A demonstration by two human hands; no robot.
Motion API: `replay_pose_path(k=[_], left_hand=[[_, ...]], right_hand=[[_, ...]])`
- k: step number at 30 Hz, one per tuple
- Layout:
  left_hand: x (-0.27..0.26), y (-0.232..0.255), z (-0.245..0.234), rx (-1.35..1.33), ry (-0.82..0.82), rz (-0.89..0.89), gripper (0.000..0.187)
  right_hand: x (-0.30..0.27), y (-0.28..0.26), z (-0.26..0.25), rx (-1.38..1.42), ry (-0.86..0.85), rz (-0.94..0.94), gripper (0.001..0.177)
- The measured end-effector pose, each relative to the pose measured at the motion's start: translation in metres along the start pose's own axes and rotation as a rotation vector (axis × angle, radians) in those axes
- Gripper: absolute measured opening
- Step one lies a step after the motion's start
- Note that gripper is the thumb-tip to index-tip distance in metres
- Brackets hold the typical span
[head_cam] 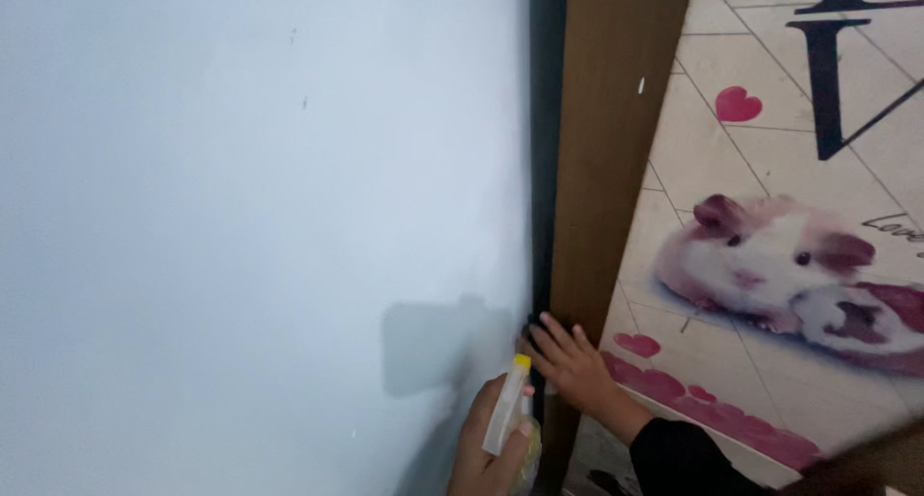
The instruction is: The person sits on the floor and cleans a wooden door frame using a spray bottle and a cloth. They repeatedly spray the frame and wipe it down, moving from the lower section to the upper section of the frame.
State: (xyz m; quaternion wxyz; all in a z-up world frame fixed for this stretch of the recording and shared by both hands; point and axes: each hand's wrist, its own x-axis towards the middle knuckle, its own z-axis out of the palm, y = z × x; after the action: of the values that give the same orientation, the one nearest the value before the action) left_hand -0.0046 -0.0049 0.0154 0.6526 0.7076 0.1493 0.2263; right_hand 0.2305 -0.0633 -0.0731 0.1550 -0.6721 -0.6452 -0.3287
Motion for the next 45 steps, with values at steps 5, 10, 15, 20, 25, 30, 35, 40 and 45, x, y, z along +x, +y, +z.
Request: replay_pose_path(k=[5,10,15,20,25,30,35,40,45], left_hand=[[-0.007,-0.018,0.009,0.071,0.023,0.084,0.053],[-0.015,-0.04,0.016,0.056,0.091,0.007,0.05],[-0.003,-0.024,0.018,0.015,0.139,-0.158,0.051],[0.013,0.009,0.031,-0.075,0.082,0.014,0.054],[0.038,0.034,0.026,-0.06,-0.113,0.135,0.053],[0.061,0.017,0.036,-0.177,-0.262,0.113,0.05],[0.091,0.007,0.052,-0.065,-0.406,0.316,0.053],[0.116,0.014,0.059,-0.159,-0.491,0.196,0.053],[0.134,0.024,0.055,-0.057,-0.761,0.282,0.056]], right_hand=[[-0.058,0.015,0.017,0.037,-0.16,-0.114,0.059],[-0.058,0.033,-0.031,0.012,0.071,-0.073,0.047],[0.004,0.045,-0.106,-0.18,0.554,0.125,0.028],[0.014,0.044,-0.12,-0.343,0.532,0.158,0.034],[-0.034,0.032,-0.084,-0.335,0.348,0.231,0.035],[-0.104,0.023,-0.067,-0.295,0.355,0.437,0.043],[-0.139,0.026,-0.11,-0.441,0.492,0.739,0.04],[-0.129,0.054,-0.168,-0.598,0.841,0.843,0.032],[-0.079,0.071,-0.176,-0.666,0.926,0.815,0.042]])
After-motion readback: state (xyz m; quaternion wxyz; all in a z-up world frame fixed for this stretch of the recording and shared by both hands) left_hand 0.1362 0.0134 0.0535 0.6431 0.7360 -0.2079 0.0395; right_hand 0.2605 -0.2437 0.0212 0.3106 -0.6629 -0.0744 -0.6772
